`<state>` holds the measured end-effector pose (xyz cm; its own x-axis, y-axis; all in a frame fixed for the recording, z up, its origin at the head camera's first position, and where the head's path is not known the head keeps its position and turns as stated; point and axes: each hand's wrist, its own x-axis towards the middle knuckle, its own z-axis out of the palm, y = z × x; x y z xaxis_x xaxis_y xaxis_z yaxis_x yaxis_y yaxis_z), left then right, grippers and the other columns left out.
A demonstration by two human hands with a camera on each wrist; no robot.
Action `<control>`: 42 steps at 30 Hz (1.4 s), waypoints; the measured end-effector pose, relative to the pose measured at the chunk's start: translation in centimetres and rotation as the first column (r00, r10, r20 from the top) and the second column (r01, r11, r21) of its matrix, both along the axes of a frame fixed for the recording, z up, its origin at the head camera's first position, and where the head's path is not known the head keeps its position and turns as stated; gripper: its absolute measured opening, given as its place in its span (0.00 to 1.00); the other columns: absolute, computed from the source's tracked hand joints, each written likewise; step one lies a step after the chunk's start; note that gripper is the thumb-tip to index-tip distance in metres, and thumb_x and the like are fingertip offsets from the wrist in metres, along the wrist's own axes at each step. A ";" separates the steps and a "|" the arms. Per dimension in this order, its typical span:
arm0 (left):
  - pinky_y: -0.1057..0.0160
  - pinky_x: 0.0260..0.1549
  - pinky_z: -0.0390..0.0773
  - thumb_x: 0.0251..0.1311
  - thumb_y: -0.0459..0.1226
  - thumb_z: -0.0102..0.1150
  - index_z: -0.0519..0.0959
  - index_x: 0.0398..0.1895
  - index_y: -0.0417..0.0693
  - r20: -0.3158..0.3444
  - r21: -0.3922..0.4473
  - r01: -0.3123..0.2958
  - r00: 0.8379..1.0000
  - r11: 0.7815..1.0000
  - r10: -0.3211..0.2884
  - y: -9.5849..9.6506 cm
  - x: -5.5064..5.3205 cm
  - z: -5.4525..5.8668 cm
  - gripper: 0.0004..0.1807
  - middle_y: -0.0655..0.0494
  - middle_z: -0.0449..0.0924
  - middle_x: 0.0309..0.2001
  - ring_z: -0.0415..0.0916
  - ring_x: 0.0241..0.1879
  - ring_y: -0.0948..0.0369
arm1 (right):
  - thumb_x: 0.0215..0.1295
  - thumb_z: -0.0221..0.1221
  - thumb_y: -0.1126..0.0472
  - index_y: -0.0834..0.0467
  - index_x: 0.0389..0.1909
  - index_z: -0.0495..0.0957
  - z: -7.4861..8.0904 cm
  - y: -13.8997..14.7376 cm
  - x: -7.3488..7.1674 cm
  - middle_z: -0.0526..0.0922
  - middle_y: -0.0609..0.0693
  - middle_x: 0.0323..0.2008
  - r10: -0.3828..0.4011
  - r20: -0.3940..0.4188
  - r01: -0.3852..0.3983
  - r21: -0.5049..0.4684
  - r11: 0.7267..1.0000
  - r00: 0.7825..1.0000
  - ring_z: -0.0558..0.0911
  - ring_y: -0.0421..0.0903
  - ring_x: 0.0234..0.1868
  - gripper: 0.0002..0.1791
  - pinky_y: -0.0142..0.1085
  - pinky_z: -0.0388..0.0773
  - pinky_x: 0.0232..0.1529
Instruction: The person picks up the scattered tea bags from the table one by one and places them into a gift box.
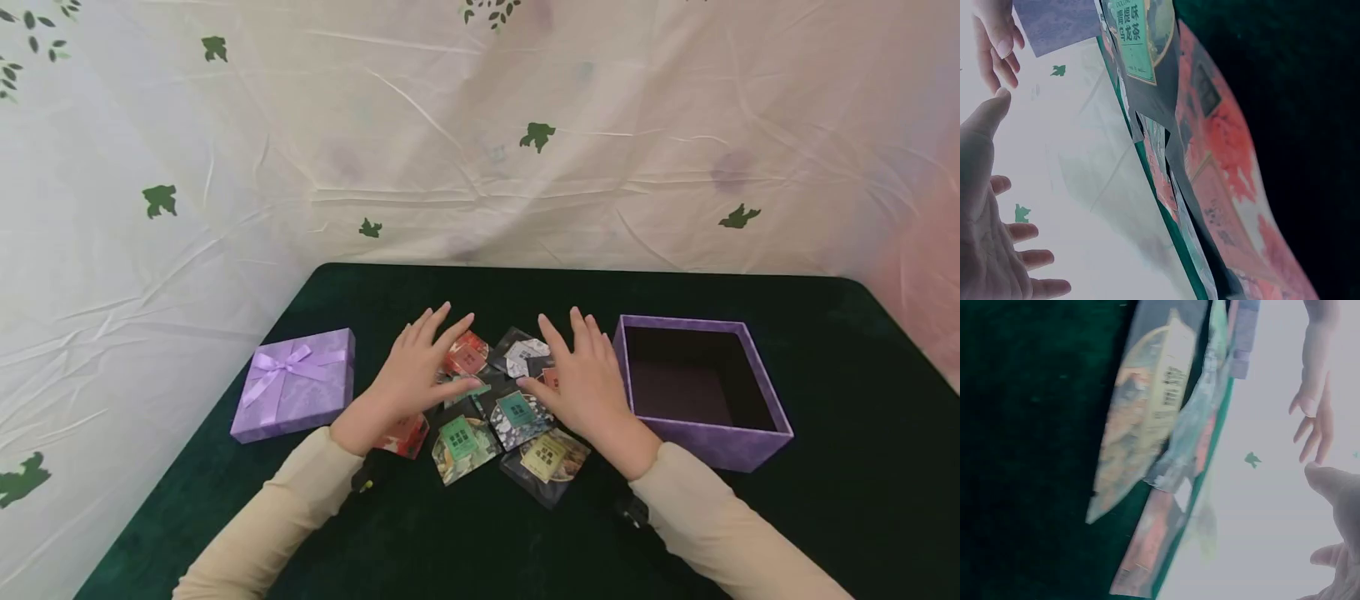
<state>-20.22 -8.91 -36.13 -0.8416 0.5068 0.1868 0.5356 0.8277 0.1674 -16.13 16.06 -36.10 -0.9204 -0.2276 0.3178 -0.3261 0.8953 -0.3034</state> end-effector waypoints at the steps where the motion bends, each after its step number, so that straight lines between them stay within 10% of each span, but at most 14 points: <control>1: 0.39 0.67 0.51 0.56 0.64 0.54 0.47 0.75 0.65 -0.003 0.009 0.002 1.000 1.000 -0.002 0.0 0.1 0.1 0.47 0.48 0.41 0.76 0.42 0.74 0.45 | 0.56 0.65 0.43 0.55 0.72 0.56 0.2 0.1 0.1 0.50 0.71 0.70 -0.001 -0.009 0.001 -0.003 1.000 1.000 0.51 0.71 0.69 0.46 0.69 0.52 0.62; 31: 0.48 0.54 0.73 0.57 0.57 0.60 0.52 0.74 0.49 0.147 0.191 0.008 0.988 0.981 -0.037 1.5 -0.1 0.5 0.47 0.44 0.64 0.66 0.68 0.60 0.48 | 0.64 0.58 0.43 0.55 0.73 0.52 5.2 6.4 1.5 0.49 0.73 0.69 -0.145 0.041 0.150 -0.161 0.975 0.989 0.52 0.76 0.66 0.42 0.75 0.54 0.53; 42: 0.50 0.51 0.75 0.57 0.55 0.62 0.56 0.71 0.52 0.312 0.218 -0.010 0.948 0.976 -0.060 2.3 -0.4 0.6 0.43 0.45 0.66 0.63 0.69 0.58 0.50 | 0.66 0.56 0.44 0.58 0.74 0.48 5.2 9.8 1.8 0.48 0.75 0.69 -0.174 0.096 0.186 -0.141 0.972 0.980 0.51 0.76 0.66 0.43 0.74 0.54 0.53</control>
